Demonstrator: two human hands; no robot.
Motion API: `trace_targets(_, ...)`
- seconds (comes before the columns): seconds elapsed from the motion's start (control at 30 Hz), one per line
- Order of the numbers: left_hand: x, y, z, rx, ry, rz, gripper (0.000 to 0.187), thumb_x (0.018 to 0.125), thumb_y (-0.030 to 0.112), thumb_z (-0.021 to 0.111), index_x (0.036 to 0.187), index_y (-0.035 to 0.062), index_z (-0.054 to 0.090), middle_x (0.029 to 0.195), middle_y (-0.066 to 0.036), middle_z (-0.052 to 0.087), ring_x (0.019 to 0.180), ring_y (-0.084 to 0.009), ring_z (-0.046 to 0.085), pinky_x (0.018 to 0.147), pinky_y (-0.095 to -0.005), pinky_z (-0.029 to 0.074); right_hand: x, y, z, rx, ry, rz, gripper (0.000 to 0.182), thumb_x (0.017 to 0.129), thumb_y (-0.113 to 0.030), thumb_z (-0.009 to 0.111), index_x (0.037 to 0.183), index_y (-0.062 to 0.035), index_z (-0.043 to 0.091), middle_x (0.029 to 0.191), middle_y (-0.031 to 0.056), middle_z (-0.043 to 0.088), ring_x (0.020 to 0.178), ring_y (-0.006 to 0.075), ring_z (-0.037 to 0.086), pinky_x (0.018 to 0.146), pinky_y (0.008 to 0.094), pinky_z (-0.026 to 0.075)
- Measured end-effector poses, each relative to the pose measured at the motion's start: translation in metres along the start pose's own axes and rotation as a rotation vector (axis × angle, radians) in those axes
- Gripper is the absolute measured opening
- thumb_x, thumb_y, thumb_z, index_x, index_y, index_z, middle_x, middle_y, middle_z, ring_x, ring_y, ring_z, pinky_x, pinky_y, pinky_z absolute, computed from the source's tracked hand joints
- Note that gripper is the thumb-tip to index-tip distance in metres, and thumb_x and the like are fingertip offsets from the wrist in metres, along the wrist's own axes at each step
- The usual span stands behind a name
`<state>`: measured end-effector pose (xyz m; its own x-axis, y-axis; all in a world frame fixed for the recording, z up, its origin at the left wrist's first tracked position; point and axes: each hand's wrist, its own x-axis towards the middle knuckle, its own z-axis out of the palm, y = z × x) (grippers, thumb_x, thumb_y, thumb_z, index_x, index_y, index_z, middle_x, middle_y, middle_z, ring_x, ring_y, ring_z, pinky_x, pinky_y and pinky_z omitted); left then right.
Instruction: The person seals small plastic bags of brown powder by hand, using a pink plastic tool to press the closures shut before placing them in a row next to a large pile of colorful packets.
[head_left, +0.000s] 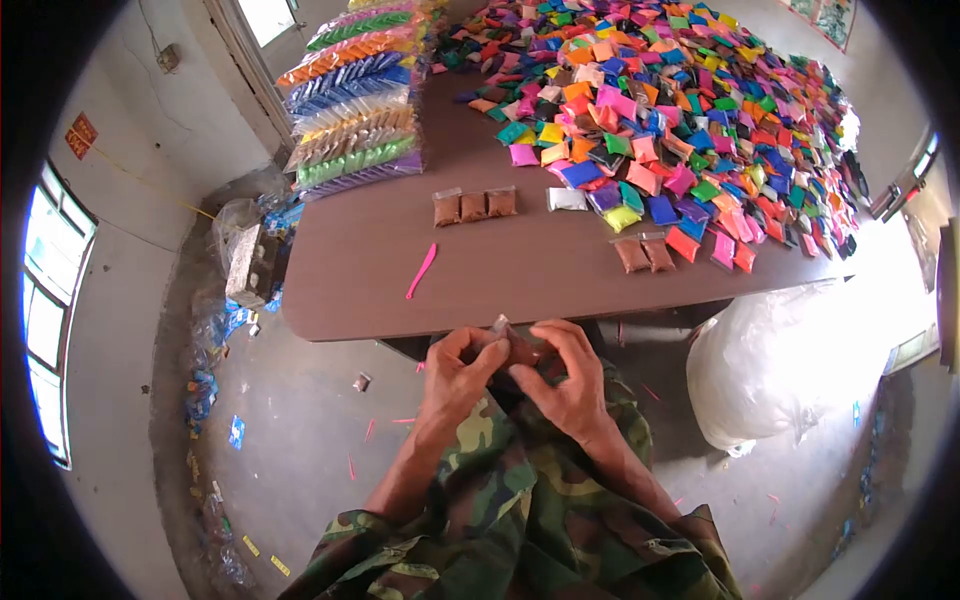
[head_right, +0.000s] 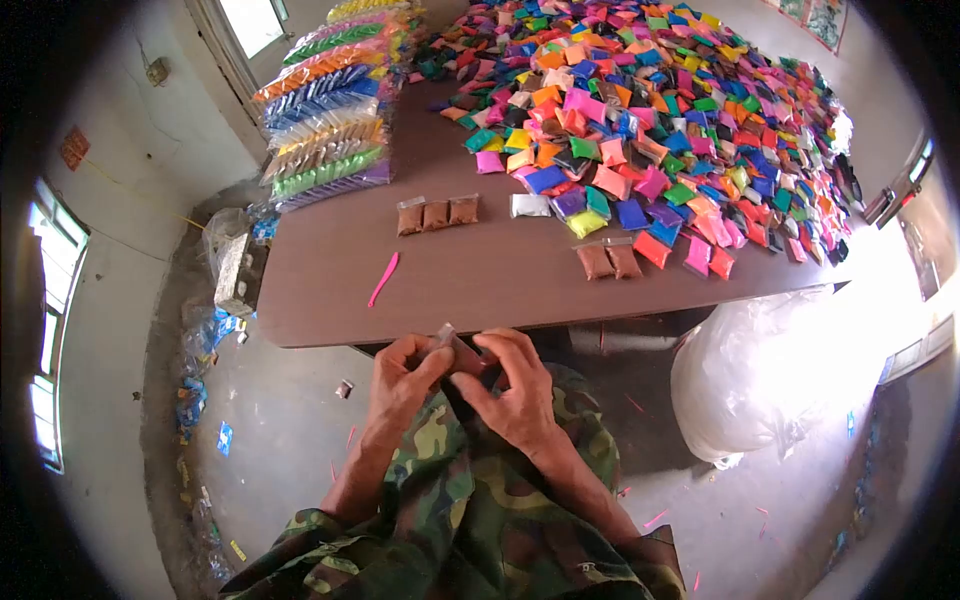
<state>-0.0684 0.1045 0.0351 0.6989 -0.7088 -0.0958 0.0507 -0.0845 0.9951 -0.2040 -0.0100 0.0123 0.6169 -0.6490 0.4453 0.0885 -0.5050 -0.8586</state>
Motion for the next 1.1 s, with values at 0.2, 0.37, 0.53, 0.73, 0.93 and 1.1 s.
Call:
trace_targets(0.2,0.000,-0.002,0.002,-0.040,0.087,0.053,0.029,0.093,0.016,0.076,0.114,-0.0040,0.068,0.084,-0.001,0.071,0.072,-0.0063,0.060,0.063,-0.0236,0.046,-0.004,0.003,0.007,-0.273,-0.059,-0.190,0.049,0.075,-0.008,0.090,0.120,-0.0063,0.070,0.126,0.0128,0.066,0.102,0.0328,0.073,0.082,0.0404,0.061)
trace_targets(0.37,-0.001,-0.004,-0.001,0.039,0.012,0.246,0.038,0.092,0.020,0.079,0.120,-0.0046,0.068,0.088,-0.002,0.071,0.077,-0.0086,0.061,0.068,-0.0269,0.048,-0.001,0.006,0.002,0.029,-0.054,0.000,0.025,0.090,-0.009,0.081,0.114,-0.0038,0.076,0.108,0.0081,0.073,0.093,0.0222,0.074,0.080,0.0315,0.059)
trace_targets(0.53,0.003,-0.015,-0.004,0.065,-0.047,0.270,0.033,0.091,0.022,0.081,0.111,-0.0025,0.072,0.088,-0.001,0.070,0.079,-0.0085,0.059,0.069,-0.0278,0.047,-0.006,0.005,-0.003,0.638,-0.108,0.397,0.024,0.103,-0.015,0.072,0.116,0.0049,0.075,0.093,-0.0025,0.070,0.086,0.0052,0.062,0.075,0.0233,0.052)
trace_targets(0.73,-0.001,-0.004,-0.009,0.058,-0.129,0.131,0.023,0.094,0.020,0.077,0.098,-0.0016,0.070,0.079,0.004,0.063,0.074,-0.0047,0.052,0.065,-0.0254,0.041,-0.005,0.004,-0.001,0.605,-0.148,0.454,0.025,0.102,-0.015,0.071,0.119,0.0037,0.071,0.093,-0.0024,0.068,0.079,0.0028,0.057,0.068,0.0204,0.046)
trace_targets(0.93,-0.001,-0.006,-0.008,0.057,-0.132,0.146,0.025,0.096,0.022,0.076,0.099,-0.0018,0.070,0.086,0.002,0.068,0.082,-0.0055,0.056,0.073,-0.0254,0.047,-0.007,0.015,-0.002,0.622,-0.161,0.443,0.022,0.100,-0.009,0.071,0.117,0.0041,0.067,0.095,-0.0002,0.070,0.085,0.0049,0.062,0.074,0.0226,0.051)
trace_targets(1.1,0.001,-0.005,-0.005,-0.114,-0.220,0.091,0.022,0.100,0.019,0.075,0.103,-0.0027,0.071,0.103,-0.005,0.075,0.093,-0.0094,0.065,0.089,-0.0302,0.053,-0.007,0.017,-0.004,0.548,-0.178,0.446,0.017,0.099,-0.006,0.072,0.111,0.0037,0.067,0.095,0.0021,0.071,0.088,0.0064,0.065,0.077,0.0240,0.054)
